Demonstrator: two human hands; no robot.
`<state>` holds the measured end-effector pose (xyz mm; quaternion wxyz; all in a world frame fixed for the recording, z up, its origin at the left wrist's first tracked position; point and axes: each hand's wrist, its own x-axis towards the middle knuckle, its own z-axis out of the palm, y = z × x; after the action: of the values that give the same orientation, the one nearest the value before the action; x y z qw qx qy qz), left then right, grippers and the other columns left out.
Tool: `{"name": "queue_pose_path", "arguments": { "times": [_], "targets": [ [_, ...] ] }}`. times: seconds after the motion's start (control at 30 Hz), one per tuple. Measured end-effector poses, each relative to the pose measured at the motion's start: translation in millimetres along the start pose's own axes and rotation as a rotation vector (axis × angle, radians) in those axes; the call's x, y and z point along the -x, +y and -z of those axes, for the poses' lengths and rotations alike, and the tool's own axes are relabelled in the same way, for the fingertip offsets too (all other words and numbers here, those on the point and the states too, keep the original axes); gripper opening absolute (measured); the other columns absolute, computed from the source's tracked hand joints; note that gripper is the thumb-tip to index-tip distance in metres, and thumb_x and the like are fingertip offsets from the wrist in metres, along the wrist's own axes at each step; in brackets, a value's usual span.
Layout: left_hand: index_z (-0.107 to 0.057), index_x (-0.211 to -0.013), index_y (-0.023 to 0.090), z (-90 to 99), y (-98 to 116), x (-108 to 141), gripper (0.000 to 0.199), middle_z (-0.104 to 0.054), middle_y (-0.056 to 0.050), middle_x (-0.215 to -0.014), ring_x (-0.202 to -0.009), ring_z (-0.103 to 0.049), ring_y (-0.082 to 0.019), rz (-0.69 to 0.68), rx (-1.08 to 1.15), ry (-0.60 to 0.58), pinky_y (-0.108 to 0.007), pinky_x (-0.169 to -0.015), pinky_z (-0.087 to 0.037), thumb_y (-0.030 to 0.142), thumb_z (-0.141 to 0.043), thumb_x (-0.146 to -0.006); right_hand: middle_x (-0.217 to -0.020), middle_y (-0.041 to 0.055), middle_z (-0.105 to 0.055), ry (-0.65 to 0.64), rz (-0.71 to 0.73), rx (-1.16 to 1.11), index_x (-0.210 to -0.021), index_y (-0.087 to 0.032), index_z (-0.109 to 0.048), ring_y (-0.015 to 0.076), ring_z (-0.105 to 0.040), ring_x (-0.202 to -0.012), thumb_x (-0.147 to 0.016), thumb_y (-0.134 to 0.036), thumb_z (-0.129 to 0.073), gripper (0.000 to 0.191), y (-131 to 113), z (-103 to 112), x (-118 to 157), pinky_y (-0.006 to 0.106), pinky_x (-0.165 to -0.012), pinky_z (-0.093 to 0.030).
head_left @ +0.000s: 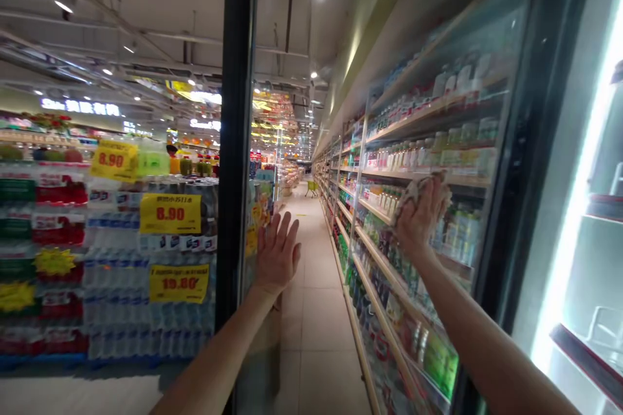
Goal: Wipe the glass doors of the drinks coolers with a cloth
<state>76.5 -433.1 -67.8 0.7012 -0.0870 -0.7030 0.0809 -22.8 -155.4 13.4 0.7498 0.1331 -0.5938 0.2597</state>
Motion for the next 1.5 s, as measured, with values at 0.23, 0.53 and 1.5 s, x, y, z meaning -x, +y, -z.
{"name": "queue_pose_path", "arguments": {
  "times": [0.23,0.53,1.5],
  "targets": [
    [-0.019,-0.144,0.019,-0.6,-2.1,-0.9,0.063,-0.035,-0.012,-0.144,-0.14,-0.016,-0.021,-0.028,0.005,0.014,-0.046,-0.115,-0.01,0.023,-0.047,-0.088,-0.135,0.009,-0.05,-0.317,0.595,-0.208,-0.132,-0.019,-0.044,0.0246,-0.021,-0.14,-0.085,-0.024,-0.043,0.048,-97.3,-2.2,58.6,0.053,-0.113,-0.016],
    [-0.021,-0.144,0.019,-0.3,-2.3,0.0,0.062,-0.036,-0.011,-0.144,-0.14,-0.014,-0.021,-0.029,-0.003,0.002,-0.045,-0.115,-0.011,0.023,-0.046,-0.088,-0.145,0.0153,-0.035,-0.061,0.244,-0.068,-0.145,-0.018,-0.02,0.0286,-0.02,-0.14,-0.089,-0.025,-0.036,0.059,-39.7,-3.4,28.7,0.057,-0.108,-0.023],
    [-0.032,-0.14,0.017,0.2,-2.0,2.7,0.052,-0.038,-0.011,-0.143,-0.141,-0.012,-0.02,0.014,0.028,-0.092,-0.045,-0.115,-0.009,0.024,-0.04,-0.089,-0.127,0.0071,-0.057,-0.504,0.771,-0.252,-0.12,-0.024,-0.055,0.0241,-0.035,-0.133,-0.083,-0.02,-0.046,0.038,-57.9,34.4,125.5,0.053,-0.111,-0.021]
  ]
}}
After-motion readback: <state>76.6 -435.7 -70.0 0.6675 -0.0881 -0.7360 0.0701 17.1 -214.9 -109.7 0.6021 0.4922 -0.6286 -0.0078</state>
